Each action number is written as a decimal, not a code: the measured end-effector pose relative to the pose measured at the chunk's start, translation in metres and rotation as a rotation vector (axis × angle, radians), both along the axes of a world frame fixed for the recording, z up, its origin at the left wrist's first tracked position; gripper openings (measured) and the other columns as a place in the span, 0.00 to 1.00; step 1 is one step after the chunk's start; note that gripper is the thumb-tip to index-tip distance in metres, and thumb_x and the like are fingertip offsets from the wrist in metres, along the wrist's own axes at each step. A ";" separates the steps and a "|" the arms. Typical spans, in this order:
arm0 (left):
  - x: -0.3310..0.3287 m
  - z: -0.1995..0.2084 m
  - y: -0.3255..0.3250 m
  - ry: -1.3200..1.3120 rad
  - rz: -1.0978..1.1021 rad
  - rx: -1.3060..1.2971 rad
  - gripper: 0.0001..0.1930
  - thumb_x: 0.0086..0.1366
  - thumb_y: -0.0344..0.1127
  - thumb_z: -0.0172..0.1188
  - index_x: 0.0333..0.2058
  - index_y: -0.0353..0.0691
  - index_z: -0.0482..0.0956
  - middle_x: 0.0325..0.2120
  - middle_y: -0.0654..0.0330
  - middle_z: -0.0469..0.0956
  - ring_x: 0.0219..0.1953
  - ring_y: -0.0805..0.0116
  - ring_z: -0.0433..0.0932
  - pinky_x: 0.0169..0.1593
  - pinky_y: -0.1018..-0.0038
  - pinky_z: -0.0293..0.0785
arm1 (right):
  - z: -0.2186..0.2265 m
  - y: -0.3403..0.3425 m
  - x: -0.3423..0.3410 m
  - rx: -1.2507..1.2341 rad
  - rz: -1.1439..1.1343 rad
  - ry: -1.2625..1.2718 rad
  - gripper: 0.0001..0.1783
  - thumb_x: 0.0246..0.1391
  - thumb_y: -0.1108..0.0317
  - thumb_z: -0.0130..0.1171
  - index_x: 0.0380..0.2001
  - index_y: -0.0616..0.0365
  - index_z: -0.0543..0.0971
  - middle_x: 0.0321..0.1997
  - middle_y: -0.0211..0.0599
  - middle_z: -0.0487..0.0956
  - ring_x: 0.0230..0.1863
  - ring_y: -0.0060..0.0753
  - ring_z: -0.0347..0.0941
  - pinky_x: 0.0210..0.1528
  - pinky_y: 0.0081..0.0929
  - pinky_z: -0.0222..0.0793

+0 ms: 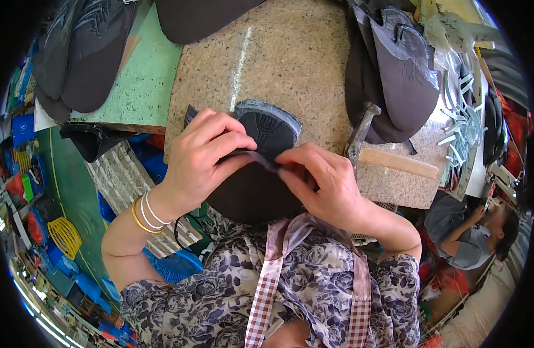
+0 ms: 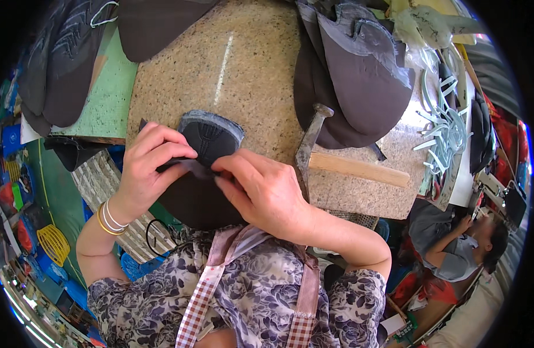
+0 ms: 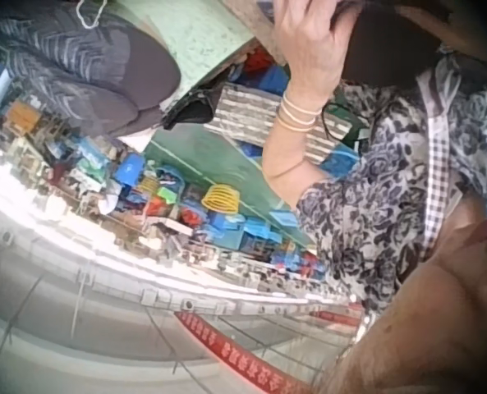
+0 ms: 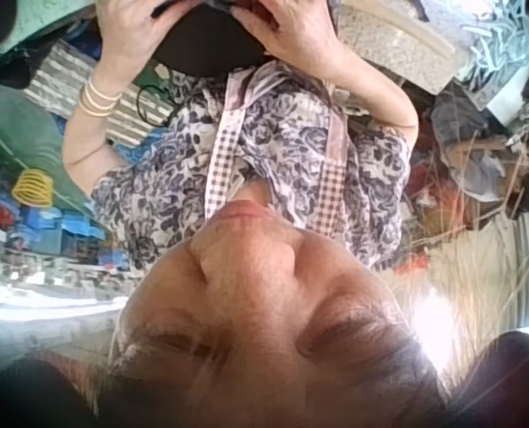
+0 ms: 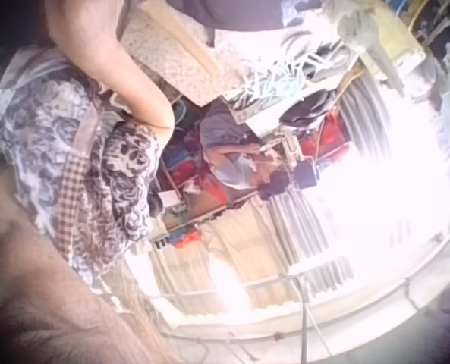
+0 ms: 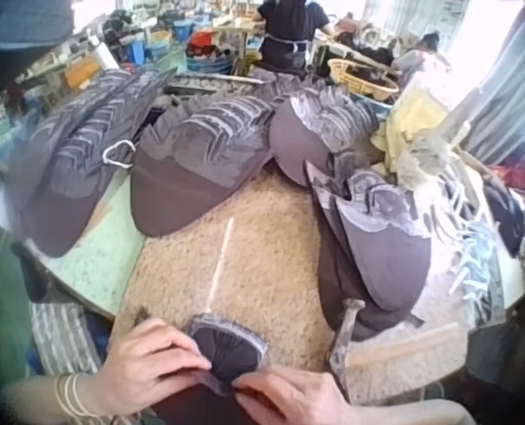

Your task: The person hammers the edges of shoe upper components using a hammer, then applies white adhesive tape along the curved edges of the components by hand.

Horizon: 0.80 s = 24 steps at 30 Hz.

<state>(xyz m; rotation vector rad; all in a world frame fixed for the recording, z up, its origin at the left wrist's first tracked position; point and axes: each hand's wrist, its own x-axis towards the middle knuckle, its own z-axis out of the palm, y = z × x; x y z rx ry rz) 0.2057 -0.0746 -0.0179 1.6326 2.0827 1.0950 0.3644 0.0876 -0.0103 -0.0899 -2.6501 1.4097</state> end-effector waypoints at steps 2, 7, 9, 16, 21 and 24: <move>0.001 0.004 0.010 0.072 0.055 -0.015 0.13 0.46 0.29 0.69 0.33 0.41 0.78 0.27 0.63 0.73 0.33 0.64 0.74 0.35 0.71 0.72 | -0.009 -0.002 0.004 0.090 -0.160 0.079 0.15 0.46 0.78 0.61 0.40 0.58 0.73 0.26 0.37 0.75 0.26 0.39 0.76 0.26 0.32 0.72; 0.002 -0.010 0.022 0.140 0.124 -0.021 0.11 0.50 0.31 0.69 0.31 0.39 0.77 0.27 0.61 0.73 0.25 0.66 0.73 0.27 0.73 0.70 | -0.014 -0.010 0.008 0.003 -0.315 0.012 0.16 0.48 0.79 0.60 0.42 0.60 0.71 0.34 0.41 0.75 0.26 0.37 0.77 0.26 0.30 0.73; 0.001 -0.011 0.024 0.118 0.128 -0.023 0.11 0.50 0.30 0.69 0.31 0.37 0.77 0.27 0.61 0.74 0.20 0.70 0.71 0.23 0.76 0.67 | -0.013 -0.010 0.009 -0.090 -0.344 -0.019 0.16 0.49 0.82 0.58 0.43 0.62 0.71 0.41 0.42 0.74 0.27 0.35 0.77 0.26 0.30 0.73; 0.006 -0.012 0.025 0.217 0.167 -0.065 0.14 0.53 0.32 0.67 0.36 0.40 0.73 0.28 0.60 0.72 0.28 0.62 0.77 0.27 0.71 0.73 | -0.008 -0.007 0.019 0.441 0.014 0.382 0.19 0.51 0.72 0.57 0.47 0.65 0.73 0.56 0.48 0.71 0.41 0.37 0.77 0.41 0.27 0.76; 0.003 -0.011 0.023 0.230 0.201 -0.052 0.17 0.53 0.31 0.67 0.40 0.39 0.72 0.30 0.58 0.71 0.28 0.61 0.76 0.27 0.71 0.73 | -0.009 -0.016 0.021 0.702 0.015 -0.154 0.36 0.47 0.54 0.58 0.58 0.62 0.69 0.69 0.39 0.59 0.73 0.39 0.44 0.68 0.62 0.36; -0.008 -0.002 0.025 0.033 0.237 -0.145 0.16 0.55 0.28 0.66 0.42 0.38 0.72 0.30 0.59 0.70 0.26 0.68 0.74 0.26 0.76 0.72 | -0.009 -0.016 0.022 0.675 0.024 -0.196 0.38 0.47 0.49 0.57 0.59 0.62 0.68 0.70 0.39 0.57 0.74 0.39 0.42 0.68 0.64 0.35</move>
